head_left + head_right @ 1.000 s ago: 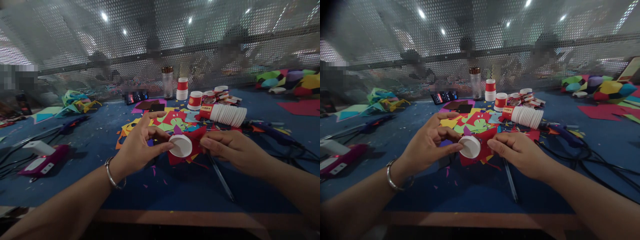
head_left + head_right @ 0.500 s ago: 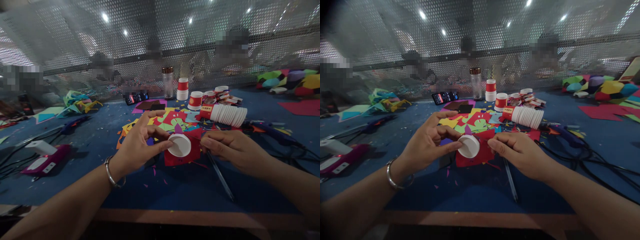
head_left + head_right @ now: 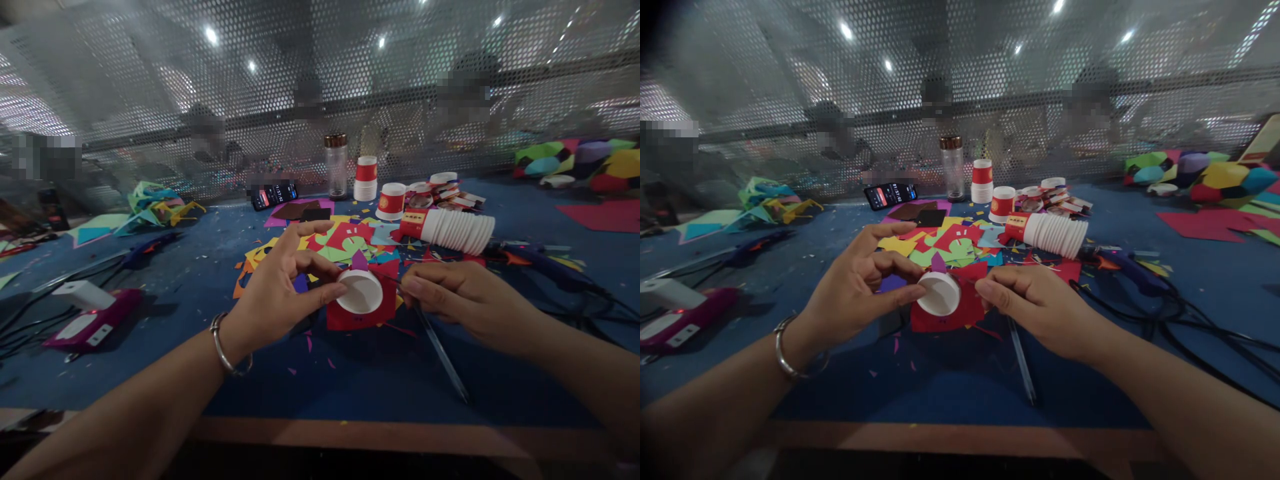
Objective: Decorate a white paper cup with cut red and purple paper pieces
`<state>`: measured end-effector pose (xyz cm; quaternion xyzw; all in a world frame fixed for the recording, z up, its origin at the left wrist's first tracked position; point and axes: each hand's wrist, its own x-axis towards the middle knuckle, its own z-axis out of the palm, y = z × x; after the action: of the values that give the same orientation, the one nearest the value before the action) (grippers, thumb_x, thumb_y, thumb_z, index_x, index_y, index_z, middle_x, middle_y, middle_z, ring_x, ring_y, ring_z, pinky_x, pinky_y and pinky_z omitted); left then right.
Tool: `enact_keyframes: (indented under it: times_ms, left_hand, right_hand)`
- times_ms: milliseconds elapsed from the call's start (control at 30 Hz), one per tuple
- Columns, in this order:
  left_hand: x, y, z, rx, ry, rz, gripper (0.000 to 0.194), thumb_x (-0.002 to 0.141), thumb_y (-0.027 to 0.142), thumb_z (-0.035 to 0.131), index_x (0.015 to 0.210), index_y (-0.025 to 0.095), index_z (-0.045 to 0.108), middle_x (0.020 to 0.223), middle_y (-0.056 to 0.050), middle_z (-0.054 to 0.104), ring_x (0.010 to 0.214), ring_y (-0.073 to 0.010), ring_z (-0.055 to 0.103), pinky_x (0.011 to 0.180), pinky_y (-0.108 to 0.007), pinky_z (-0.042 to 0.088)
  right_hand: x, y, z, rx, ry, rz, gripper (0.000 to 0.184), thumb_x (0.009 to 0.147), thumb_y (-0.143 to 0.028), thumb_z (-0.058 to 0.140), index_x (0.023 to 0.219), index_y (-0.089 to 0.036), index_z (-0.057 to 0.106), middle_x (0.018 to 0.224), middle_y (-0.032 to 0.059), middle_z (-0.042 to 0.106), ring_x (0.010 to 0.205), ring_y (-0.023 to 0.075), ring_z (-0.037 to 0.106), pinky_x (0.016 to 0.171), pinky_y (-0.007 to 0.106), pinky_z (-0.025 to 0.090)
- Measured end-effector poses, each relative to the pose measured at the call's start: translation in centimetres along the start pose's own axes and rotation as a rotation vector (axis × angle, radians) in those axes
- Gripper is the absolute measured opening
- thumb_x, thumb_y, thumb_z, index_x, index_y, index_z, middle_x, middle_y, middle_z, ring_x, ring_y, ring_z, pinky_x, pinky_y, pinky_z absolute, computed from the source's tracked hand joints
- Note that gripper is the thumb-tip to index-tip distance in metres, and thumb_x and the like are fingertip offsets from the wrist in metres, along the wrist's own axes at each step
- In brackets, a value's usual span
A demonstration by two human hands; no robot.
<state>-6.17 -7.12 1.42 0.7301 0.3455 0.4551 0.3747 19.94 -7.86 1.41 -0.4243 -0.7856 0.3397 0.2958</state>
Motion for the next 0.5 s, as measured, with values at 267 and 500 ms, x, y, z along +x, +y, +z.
enact_keyframes:
  times_ms: [267,500]
  left_hand:
    - [-0.04,0.04,-0.09,0.095,-0.080,0.011,0.061,0.086,0.018,0.077,0.139,0.021,0.049,0.091,0.001,0.075,0.088,-0.0159,0.073,0.087,-0.031,0.057]
    - [0.02,-0.71,-0.25,0.117,-0.174,-0.013,0.047,0.090,0.021,0.072,0.135,0.023,0.061,0.100,-0.003,0.071,0.091,-0.0153,0.069,0.084,-0.031,0.057]
  right_hand:
    - [-0.01,0.27,0.12,-0.031,-0.012,-0.003,0.059,0.095,-0.072,0.049,0.068,-0.021,0.056,0.060,-0.0025,0.044,0.052,0.0111,0.037,0.046,0.027,0.027]
    - [0.06,0.16,0.28,-0.084,-0.012,-0.028,0.060,0.097,-0.072,0.045,0.068,-0.021,0.057,0.060,-0.0018,0.045,0.054,0.0123,0.038,0.050,0.028,0.031]
